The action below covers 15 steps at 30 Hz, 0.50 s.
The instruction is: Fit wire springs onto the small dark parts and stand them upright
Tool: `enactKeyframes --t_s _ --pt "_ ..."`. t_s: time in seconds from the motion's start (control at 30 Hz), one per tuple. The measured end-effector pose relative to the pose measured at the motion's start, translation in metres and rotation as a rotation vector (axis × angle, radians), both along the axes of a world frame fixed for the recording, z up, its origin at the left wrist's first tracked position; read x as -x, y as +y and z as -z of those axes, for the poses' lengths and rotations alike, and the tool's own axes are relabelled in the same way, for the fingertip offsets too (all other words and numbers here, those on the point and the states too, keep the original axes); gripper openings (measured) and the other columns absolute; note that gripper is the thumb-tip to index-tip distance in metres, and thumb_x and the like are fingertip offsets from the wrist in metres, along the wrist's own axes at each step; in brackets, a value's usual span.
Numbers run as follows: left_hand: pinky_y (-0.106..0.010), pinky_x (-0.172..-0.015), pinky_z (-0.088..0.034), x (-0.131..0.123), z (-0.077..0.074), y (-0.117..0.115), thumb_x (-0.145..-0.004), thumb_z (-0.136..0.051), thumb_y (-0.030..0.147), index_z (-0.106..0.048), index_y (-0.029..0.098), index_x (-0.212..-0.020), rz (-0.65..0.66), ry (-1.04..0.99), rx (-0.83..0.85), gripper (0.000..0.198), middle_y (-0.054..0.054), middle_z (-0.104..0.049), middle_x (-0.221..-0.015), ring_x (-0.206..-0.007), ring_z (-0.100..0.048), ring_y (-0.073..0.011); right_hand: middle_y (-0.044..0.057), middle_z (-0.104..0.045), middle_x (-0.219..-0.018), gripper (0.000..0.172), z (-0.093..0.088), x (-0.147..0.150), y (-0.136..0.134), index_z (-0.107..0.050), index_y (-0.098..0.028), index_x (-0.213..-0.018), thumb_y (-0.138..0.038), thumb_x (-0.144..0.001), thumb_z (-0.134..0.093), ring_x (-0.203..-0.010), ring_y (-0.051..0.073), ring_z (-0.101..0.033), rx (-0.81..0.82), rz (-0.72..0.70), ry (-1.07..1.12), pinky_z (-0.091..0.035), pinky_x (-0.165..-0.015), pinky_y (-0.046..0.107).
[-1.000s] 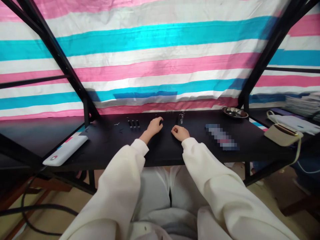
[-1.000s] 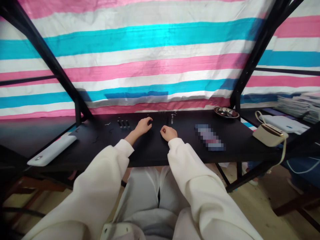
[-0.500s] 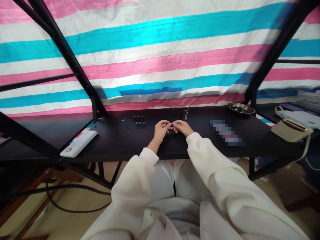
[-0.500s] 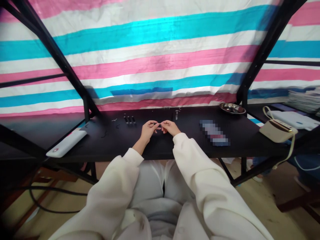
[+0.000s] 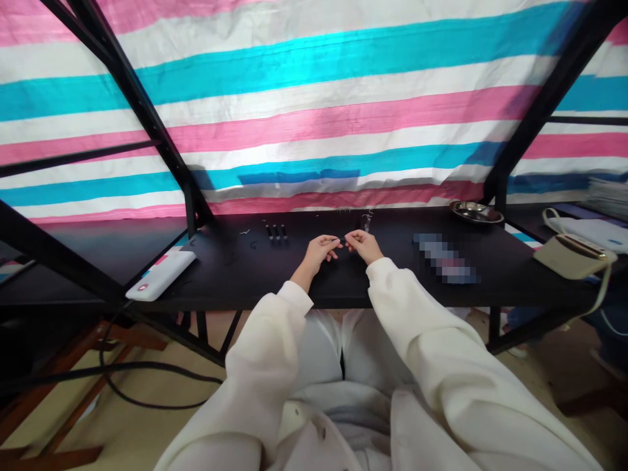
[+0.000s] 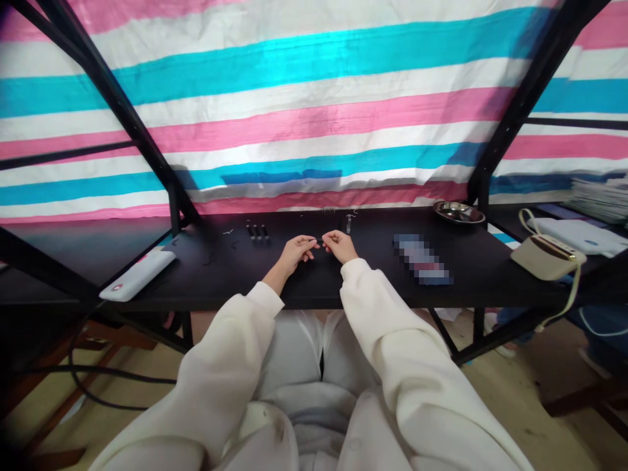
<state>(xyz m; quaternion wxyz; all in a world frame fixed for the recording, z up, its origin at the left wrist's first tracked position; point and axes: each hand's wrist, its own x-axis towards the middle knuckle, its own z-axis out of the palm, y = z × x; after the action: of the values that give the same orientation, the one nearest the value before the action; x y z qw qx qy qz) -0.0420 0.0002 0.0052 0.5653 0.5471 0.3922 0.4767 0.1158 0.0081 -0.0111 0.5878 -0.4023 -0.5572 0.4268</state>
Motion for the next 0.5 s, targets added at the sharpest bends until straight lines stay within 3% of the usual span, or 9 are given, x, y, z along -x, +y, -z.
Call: enactKeyframes --t_s 0.5 --pt "-0.016 -0.034 -0.03 -0.0021 0.0009 -0.0001 -0.07 -0.067 0.036 -0.056 0.011 -0.084 -0.033 0.008 0.015 0.031 -0.009 -0.068 -0.081 -0.042 -0.057 -0.0078 0.0 -0.058 -0.058 0.042 -0.0036 0.0043 -0.0048 -0.057 -0.017 -0.073 -0.057 -0.062 -0.063 -0.049 0.011 -0.053 -0.119 0.078 -0.079 -0.046 -0.054 0.028"
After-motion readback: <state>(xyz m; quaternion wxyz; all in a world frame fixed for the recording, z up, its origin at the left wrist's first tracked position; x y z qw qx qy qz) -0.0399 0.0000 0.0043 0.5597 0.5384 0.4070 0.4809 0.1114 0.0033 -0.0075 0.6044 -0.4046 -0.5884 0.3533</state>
